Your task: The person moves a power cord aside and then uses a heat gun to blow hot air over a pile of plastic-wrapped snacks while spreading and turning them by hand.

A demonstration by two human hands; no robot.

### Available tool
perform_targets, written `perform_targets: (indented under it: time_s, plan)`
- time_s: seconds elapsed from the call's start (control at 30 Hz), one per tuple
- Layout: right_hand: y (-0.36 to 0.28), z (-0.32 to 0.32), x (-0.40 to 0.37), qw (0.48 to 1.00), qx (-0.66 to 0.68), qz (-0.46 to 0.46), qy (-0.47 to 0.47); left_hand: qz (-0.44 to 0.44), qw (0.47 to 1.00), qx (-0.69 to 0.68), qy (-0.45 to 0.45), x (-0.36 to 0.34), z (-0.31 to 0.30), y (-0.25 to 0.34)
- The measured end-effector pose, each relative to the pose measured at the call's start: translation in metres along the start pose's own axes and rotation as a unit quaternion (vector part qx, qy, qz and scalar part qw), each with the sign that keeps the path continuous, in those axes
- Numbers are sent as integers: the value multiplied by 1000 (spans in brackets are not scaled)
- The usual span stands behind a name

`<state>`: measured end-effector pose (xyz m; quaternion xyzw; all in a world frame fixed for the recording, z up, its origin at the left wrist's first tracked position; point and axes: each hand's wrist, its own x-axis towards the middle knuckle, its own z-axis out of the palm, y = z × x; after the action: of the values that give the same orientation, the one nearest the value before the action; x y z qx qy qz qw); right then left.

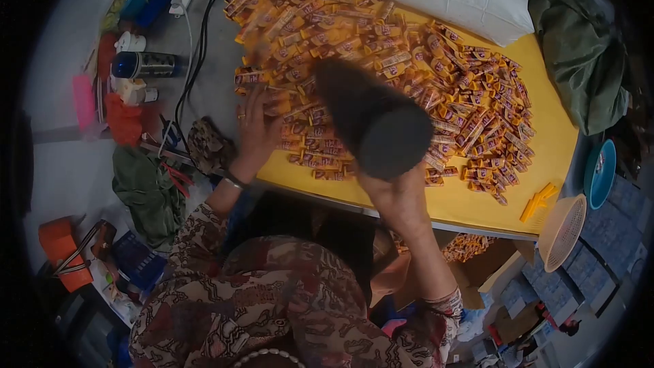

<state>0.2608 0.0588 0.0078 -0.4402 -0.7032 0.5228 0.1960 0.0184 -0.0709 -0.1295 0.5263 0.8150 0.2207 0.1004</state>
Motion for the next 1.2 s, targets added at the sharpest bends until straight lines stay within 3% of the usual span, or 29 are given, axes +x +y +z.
perform_targets:
  time_s: [0.07, 0.13, 0.2, 0.27, 0.3, 0.43, 0.5, 0.57, 0.63, 0.67, 0.73, 0.9, 0.97, 1.0, 1.07, 1.2]
  plan:
    - [-9, -9, 4, 982, 96, 152, 59, -19, 1000, 17, -13, -5, -2, -6]
    - [-12, -15, 1, 974, 91, 194, 74, -36, 999, 8, 16, -11, -3, -17]
    - [-13, -17, -7, 999, -13, 33, 15, -51, 999, -5, 16, -17, -4, -20]
    - [-2, -10, -14, 980, -139, -128, -58, -64, 998, -18, 19, -21, -3, -19]
    - [-17, -3, -12, 985, -82, -113, -96, -64, 997, -27, 16, -24, -4, -18]
    - [-11, 23, 3, 988, -95, -95, -77, -91, 994, -63, 18, -38, -4, -25]
    - [-20, 28, 13, 984, 97, 151, 11, -102, 992, -68, 23, -44, -6, -31]
    - [-23, 28, 17, 977, 94, 191, 0, -113, 991, -73, 27, -49, -11, -35]
    - [-13, 28, 12, 996, -35, -30, -80, -118, 990, -74, 24, -52, -15, -36]
    - [-13, 30, 7, 996, -35, -32, -79, -117, 990, -74, 27, -54, -16, -36]
    - [-23, 42, -1, 978, -54, -105, -171, -131, 989, -73, 18, -55, -16, -36]
    - [-26, 56, 27, 993, 19, -67, -95, -139, 987, -74, 17, -62, -16, -42]
    - [-31, 53, 46, 995, 76, 55, 20, -137, 987, -86, 14, -64, -17, -45]
    - [-29, 51, 48, 995, 77, 53, 18, -134, 988, -80, 11, -66, -17, -45]
    - [-27, 45, 51, 996, -31, -84, 10, -129, 989, -75, 10, -65, -17, -46]
    - [-26, 40, 37, 991, -52, -96, -78, -119, 990, -75, -11, -53, -19, -32]
